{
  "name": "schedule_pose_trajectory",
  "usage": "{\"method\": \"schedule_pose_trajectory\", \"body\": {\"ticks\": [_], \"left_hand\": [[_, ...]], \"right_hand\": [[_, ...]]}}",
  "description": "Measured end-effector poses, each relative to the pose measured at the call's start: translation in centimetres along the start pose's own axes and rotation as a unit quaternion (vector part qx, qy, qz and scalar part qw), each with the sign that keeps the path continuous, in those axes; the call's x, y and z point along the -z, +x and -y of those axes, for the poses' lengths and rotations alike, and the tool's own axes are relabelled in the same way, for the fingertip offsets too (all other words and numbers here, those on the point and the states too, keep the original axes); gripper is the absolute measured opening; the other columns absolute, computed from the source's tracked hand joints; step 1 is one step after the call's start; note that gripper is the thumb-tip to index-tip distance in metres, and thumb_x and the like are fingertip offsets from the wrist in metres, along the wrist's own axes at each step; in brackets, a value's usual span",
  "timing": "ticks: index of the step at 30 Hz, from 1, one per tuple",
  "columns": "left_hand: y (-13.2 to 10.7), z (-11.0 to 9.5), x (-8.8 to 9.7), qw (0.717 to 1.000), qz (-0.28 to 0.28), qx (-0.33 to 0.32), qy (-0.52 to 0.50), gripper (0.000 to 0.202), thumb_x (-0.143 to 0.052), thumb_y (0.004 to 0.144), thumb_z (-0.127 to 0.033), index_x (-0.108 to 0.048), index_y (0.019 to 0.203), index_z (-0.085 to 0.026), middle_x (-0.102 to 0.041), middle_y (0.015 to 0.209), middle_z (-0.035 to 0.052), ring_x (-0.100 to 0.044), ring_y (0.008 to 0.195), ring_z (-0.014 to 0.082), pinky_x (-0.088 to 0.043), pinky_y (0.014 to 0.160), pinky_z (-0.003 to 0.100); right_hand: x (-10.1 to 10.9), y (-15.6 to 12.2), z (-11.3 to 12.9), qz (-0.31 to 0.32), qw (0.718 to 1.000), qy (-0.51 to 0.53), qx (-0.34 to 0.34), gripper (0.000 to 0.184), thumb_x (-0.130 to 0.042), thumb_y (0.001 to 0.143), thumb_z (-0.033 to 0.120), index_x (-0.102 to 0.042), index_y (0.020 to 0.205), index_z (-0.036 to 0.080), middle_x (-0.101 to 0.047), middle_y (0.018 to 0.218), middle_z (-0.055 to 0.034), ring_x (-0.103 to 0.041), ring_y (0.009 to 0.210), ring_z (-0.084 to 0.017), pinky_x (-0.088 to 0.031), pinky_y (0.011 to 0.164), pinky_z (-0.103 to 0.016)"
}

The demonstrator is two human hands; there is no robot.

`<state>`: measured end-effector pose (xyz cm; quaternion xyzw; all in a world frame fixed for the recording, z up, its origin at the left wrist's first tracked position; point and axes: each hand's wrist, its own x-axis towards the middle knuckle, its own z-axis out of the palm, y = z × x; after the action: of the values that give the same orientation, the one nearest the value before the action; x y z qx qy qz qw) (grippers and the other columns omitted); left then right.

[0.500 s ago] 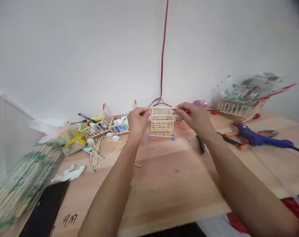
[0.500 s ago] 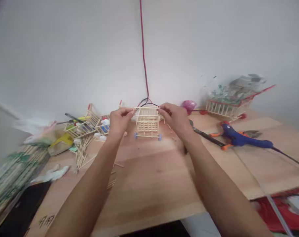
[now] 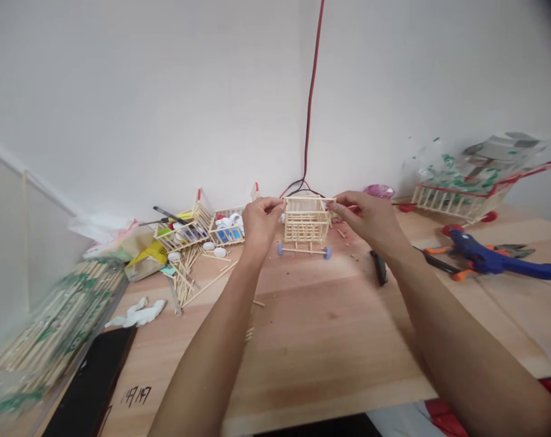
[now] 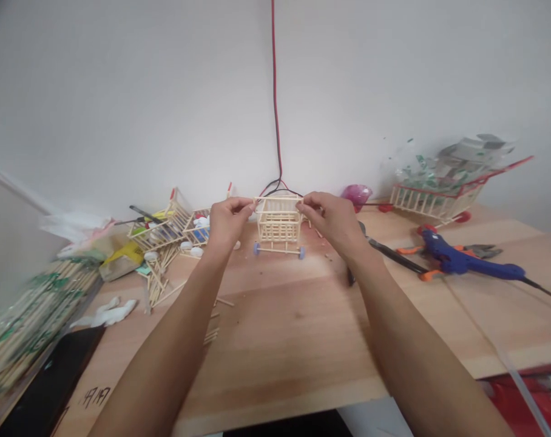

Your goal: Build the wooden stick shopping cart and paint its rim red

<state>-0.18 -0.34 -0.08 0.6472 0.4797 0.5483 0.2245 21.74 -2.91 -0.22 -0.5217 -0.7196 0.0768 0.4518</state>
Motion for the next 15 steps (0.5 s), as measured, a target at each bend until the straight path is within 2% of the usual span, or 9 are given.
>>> {"method": "schedule_pose_trajectory", "body": {"ticks": [5, 10, 15], "left_hand": [[-0.05, -0.22, 0.05, 1.0, -0.001, 0.01, -0.002, 0.009, -0.066, 0.077, -0.018, -0.075, 0.078, -0.016, -0.074, 0.083, 0.0044, -0.066, 0.078, 0.0152, -0.048, 0.075, 0.026], [-0.1, -0.37, 0.16, 1.0, 0.001, 0.012, -0.002, 0.01, -0.066, 0.077, -0.017, -0.076, 0.079, -0.015, -0.075, 0.083, 0.0055, -0.066, 0.078, 0.0156, -0.047, 0.076, 0.027], [-0.12, -0.26, 0.15, 1.0, 0.006, 0.007, -0.001, 0.01, -0.065, 0.077, -0.017, -0.075, 0.078, -0.015, -0.075, 0.084, 0.0053, -0.067, 0.08, 0.016, -0.048, 0.076, 0.026]], "right_hand": [[0.05, 0.06, 0.03, 0.021, 1.0, -0.007, -0.006, 0.019, -0.059, 0.085, 0.04, -0.066, 0.079, 0.022, -0.07, 0.074, -0.003, -0.061, 0.067, -0.018, -0.042, 0.062, -0.031], [0.43, -0.03, 0.58, 0.036, 0.999, -0.026, -0.013, 0.015, -0.061, 0.083, 0.033, -0.065, 0.074, 0.022, -0.07, 0.074, -0.002, -0.061, 0.069, -0.018, -0.04, 0.063, -0.03], [0.37, -0.1, 0.56, 0.041, 0.999, -0.012, 0.009, 0.021, -0.058, 0.084, 0.038, -0.062, 0.072, 0.022, -0.067, 0.071, -0.0017, -0.059, 0.068, -0.017, -0.041, 0.063, -0.03]]}}
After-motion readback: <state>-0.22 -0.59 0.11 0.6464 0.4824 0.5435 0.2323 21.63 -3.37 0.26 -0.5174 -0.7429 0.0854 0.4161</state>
